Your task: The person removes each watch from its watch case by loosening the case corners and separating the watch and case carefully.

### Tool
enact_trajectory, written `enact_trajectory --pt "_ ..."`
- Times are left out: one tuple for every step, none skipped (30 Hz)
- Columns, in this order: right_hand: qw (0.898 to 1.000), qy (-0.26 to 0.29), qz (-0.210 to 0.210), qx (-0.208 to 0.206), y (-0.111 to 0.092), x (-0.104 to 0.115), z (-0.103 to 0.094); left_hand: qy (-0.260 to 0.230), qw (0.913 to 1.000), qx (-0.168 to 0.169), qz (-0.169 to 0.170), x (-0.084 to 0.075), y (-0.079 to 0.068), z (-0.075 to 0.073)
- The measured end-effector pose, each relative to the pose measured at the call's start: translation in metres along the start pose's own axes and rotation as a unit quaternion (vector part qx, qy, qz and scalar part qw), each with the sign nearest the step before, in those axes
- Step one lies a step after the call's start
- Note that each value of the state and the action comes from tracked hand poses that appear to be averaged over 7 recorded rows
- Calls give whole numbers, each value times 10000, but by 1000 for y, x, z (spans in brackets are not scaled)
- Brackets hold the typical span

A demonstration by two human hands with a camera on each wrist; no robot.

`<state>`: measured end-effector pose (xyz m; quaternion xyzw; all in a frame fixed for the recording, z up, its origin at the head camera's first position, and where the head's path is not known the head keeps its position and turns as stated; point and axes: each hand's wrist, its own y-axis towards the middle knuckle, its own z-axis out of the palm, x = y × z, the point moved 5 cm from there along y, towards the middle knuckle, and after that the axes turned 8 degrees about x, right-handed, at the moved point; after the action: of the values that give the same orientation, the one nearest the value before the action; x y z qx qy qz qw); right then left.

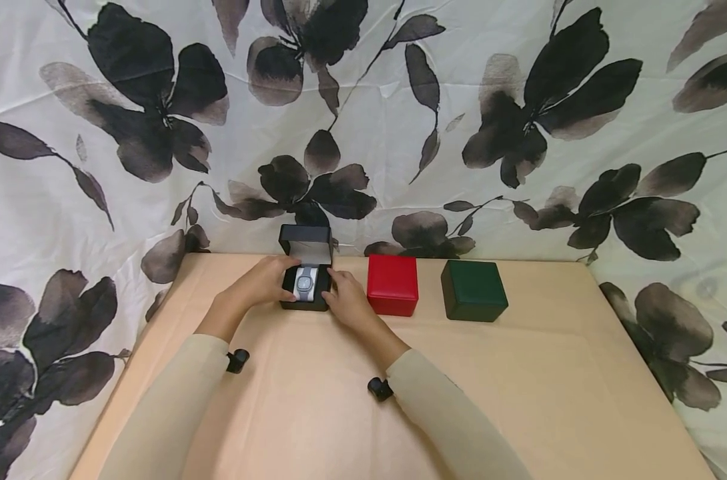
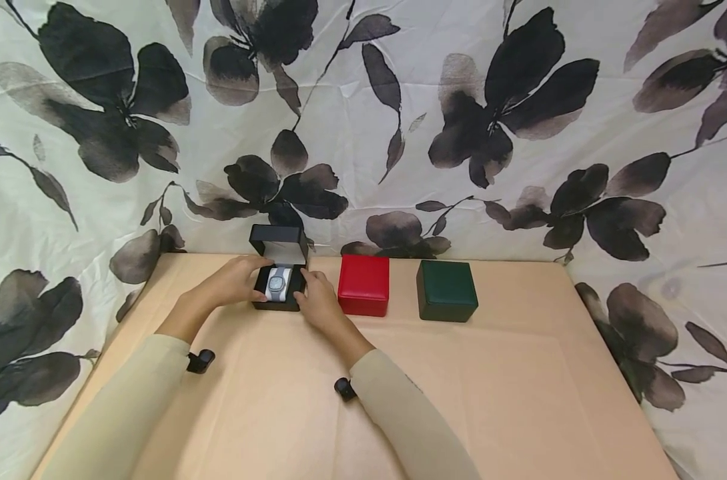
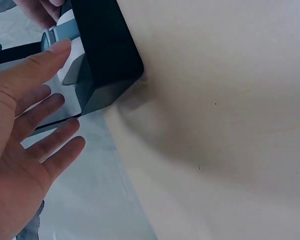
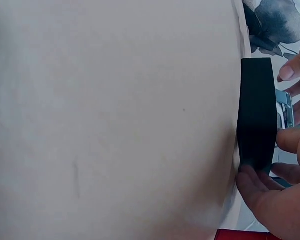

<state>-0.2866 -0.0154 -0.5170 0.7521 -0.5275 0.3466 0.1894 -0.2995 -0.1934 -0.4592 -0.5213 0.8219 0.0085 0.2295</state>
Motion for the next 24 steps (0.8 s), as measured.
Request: enact_trajectory --pt "10000 8 3 -6 0 0 0 23 10000 2 13 0 0 0" --pt "10000 23 3 -8 0 1 -1 42 10000 -7 27 0 1 0" --pt "10000 30 1 -2 0 2 -1 62 10000 -18 38 -1 1 0" --pt "10000 51 -3 -5 0 2 -1 73 10000 -25 56 -2 2 0" --pt "10000 63 -10 -16 0 3 -2 86 9999 -22 73 -2 2 0" --pt "10000 82 -16 -23 0 3 -2 103 9999 -17 81 -3 3 0" --pt "9999 98 -12 -24 0 4 -2 125 9999 -9 85 -3 4 1" --pt "10000 89 -6 -17 0 4 -2 121 9999 15 59 -3 5 2" --pt "10000 82 -14 -5 0 4 -1 133 9999 49 36 -3 5 3" --pt "10000 76 -21 1 0 4 0 145 9999 87 -1 -2 6 4" --pt "10000 51 -27 26 0 4 1 179 9997 134 -52 -1 6 5" --pt "10000 23 -31 52 0 4 2 184 9996 179 -117 -1 6 6" --pt "10000 1 -33 76 0 3 4 211 9994 223 -170 0 7 7" --pt "10000 -23 -48 84 0 3 4 249 9991 263 -213 0 7 8" --pt "10000 -32 -54 73 0 3 5 278 9989 300 -244 1 8 9" --pt "10000 -35 -50 54 0 3 4 285 9987 324 -267 1 9 10" --pt "10000 -41 -46 41 1 2 4 289 9986 339 -285 0 10 11" --pt "10000 -35 -45 20 1 2 4 299 9985 353 -294 0 11 11" --pt "10000 -29 -37 12 1 2 3 328 9984 360 -288 -1 12 11" --pt "10000 -27 -33 2 1 2 2 351 9983 357 -283 -2 13 11" --pt "10000 -29 -27 -1 0 1 2 369 9983 351 -289 -3 14 11" --pt "10000 -27 -25 2 1 1 1 430 9981 338 -279 -4 14 10" --pt "10000 -32 -19 9 0 1 1 498 9979 328 -272 -5 15 10" --pt "10000 -26 -20 15 0 2 0 573 9975 320 -261 -6 16 10"
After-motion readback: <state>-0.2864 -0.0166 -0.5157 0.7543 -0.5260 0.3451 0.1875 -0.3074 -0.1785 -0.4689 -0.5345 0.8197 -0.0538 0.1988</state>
